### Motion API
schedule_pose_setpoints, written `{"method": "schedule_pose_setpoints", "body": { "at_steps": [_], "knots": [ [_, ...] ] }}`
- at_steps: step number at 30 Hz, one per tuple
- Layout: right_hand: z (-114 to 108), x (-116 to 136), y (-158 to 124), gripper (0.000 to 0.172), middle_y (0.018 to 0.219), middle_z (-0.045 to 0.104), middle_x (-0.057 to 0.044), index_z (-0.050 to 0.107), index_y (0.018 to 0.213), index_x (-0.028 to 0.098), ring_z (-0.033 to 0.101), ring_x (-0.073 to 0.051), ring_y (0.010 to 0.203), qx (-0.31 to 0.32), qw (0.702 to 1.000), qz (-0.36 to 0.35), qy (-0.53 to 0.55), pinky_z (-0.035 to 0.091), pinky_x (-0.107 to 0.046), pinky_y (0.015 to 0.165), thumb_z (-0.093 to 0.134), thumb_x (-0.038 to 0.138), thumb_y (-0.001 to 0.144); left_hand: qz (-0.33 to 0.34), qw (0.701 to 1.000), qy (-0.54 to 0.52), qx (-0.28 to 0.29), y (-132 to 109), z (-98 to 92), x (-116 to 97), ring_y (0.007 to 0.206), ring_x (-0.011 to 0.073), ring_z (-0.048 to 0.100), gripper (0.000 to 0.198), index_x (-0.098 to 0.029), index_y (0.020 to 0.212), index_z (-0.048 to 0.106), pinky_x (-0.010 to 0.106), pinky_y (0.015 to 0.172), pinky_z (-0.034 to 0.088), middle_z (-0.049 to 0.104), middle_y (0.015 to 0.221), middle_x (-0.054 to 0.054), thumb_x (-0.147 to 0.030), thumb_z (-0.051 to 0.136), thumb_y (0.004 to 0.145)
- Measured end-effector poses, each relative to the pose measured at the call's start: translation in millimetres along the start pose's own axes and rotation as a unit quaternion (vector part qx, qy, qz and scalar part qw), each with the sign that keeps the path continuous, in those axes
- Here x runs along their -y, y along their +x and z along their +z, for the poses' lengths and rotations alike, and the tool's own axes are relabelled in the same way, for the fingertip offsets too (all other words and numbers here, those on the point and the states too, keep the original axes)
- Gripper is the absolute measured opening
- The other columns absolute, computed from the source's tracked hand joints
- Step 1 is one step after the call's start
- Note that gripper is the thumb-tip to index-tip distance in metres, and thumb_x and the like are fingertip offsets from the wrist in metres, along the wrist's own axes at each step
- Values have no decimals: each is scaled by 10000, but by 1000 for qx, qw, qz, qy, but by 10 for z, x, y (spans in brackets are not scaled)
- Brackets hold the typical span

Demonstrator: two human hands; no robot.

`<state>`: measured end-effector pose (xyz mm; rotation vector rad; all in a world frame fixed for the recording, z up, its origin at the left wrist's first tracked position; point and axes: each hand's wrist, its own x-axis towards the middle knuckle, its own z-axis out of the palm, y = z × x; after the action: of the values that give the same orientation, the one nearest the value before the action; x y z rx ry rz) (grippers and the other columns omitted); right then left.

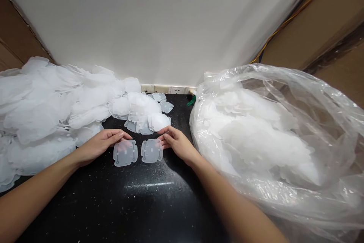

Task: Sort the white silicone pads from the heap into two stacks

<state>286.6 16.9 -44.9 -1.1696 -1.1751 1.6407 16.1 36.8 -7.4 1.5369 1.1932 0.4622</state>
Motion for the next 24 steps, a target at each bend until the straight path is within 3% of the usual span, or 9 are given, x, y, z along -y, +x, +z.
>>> {"method": "schedule_pose_setpoints", "body": {
  "at_steps": [14, 24],
  "knots": [
    [21, 19, -18, 272, 828, 656, -8, 594, 897, 206, 623, -135, 741, -4, 1000, 0, -28, 513, -325, 754, 690, 431, 779, 6, 999, -40, 10, 27, -5, 78, 835, 221, 650, 501, -185, 998, 739, 340, 781, 483, 752, 924, 75, -614, 513, 869],
    [39, -8, -50, 375, 746, 657, 7, 609, 895, 200, 613, -146, 690, 4, 997, -34, -62, 503, -332, 719, 788, 458, 691, 5, 999, -46, 3, 5, 27, 85, 831, 200, 655, 418, -178, 1017, 697, 343, 808, 493, 732, 904, 56, -543, 587, 846]
  ]
}}
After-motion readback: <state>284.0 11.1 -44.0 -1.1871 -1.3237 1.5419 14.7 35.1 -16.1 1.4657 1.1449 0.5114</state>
